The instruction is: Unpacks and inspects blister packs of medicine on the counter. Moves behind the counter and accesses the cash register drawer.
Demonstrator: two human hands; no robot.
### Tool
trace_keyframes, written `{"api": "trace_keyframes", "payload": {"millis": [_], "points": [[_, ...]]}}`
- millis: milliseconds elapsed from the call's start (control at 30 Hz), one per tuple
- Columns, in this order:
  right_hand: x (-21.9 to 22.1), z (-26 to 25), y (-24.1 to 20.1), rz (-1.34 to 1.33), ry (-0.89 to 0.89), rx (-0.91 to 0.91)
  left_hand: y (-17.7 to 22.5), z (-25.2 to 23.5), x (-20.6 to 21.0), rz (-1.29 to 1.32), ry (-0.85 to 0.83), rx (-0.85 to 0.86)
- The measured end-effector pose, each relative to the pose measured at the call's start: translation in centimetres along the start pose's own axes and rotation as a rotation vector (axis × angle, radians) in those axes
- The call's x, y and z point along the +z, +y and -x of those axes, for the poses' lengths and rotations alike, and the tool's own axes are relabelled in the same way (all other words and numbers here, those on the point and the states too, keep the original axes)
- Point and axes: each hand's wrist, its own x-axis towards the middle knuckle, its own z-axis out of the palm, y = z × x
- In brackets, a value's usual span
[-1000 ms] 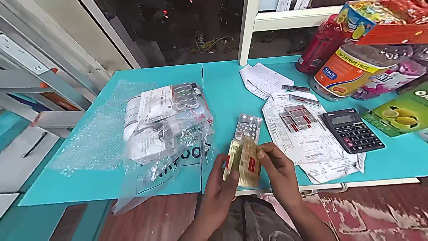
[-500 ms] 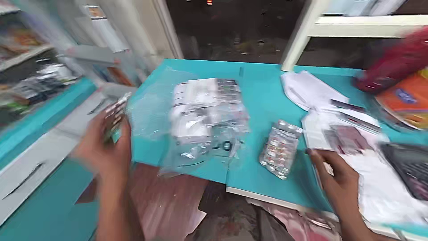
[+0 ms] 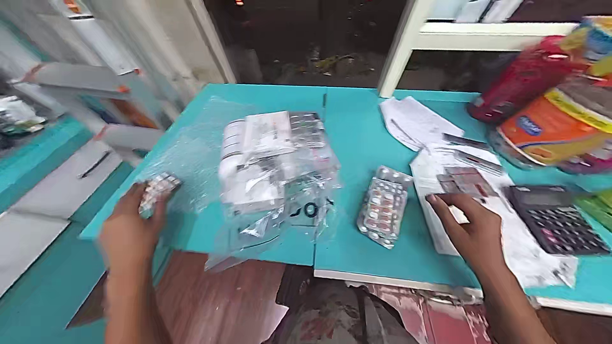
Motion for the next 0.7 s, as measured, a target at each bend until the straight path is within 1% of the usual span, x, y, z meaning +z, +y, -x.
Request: {"api": "trace_keyframes", "payload": {"millis": [67, 133, 167, 200, 233, 267, 333, 400, 433, 500, 533, 600, 700], "points": [[-0.3, -1.2, 0.9, 0.026, -0.015, 0.038, 4.5, 2.2, -2.6, 0.062, 0.181, 0.092], [0.2, -2.5, 1.7, 0.024, -0.07, 0.083, 9.7, 5.3, -4.3, 0.176, 0.349, 0.269], [0.7, -3.1, 1.8, 0.017, -0.122, 0.096, 13.1, 7.0, -5.0, 0.275, 0.339, 0.364], [1.2, -3.6, 1.7, 0.021, -0.181, 0.104, 16.7, 8.7, -5.4, 0.369, 0.245, 0.442], [1.8, -4.0, 1.3, 0.041, -0.253, 0.13, 20.2, 10.1, -5.3, 0.44, 0.115, 0.498], [2.2, -4.4, 0.7, 0.067, -0.339, 0.178, 23.6, 10.9, -4.4, 0.479, 0.014, 0.536], [2.9, -4.9, -0.6, 0.106, -0.459, 0.291, 29.4, 11.4, -0.3, 0.525, -0.123, 0.549], [3.0, -5.5, -1.5, 0.112, -0.53, 0.381, 33.5, 11.1, 3.9, 0.509, -0.24, 0.488], [2.8, -5.9, -1.7, 0.098, -0.568, 0.421, 35.0, 10.6, 4.9, 0.468, -0.318, 0.451], [2.4, -6.4, -1.8, 0.054, -0.626, 0.477, 37.4, 9.8, 4.9, 0.328, -0.512, 0.376], [2.3, -6.6, -1.8, 0.028, -0.636, 0.496, 38.2, 9.4, 4.8, 0.278, -0.554, 0.352], [2.1, -6.8, -1.8, 0.015, -0.646, 0.519, 38.6, 9.3, 4.8, 0.249, -0.573, 0.331], [2.7, -7.7, -2.8, 0.137, -0.664, 0.53, 37.6, 10.0, 6.0, 0.342, -0.482, 0.354]]}}
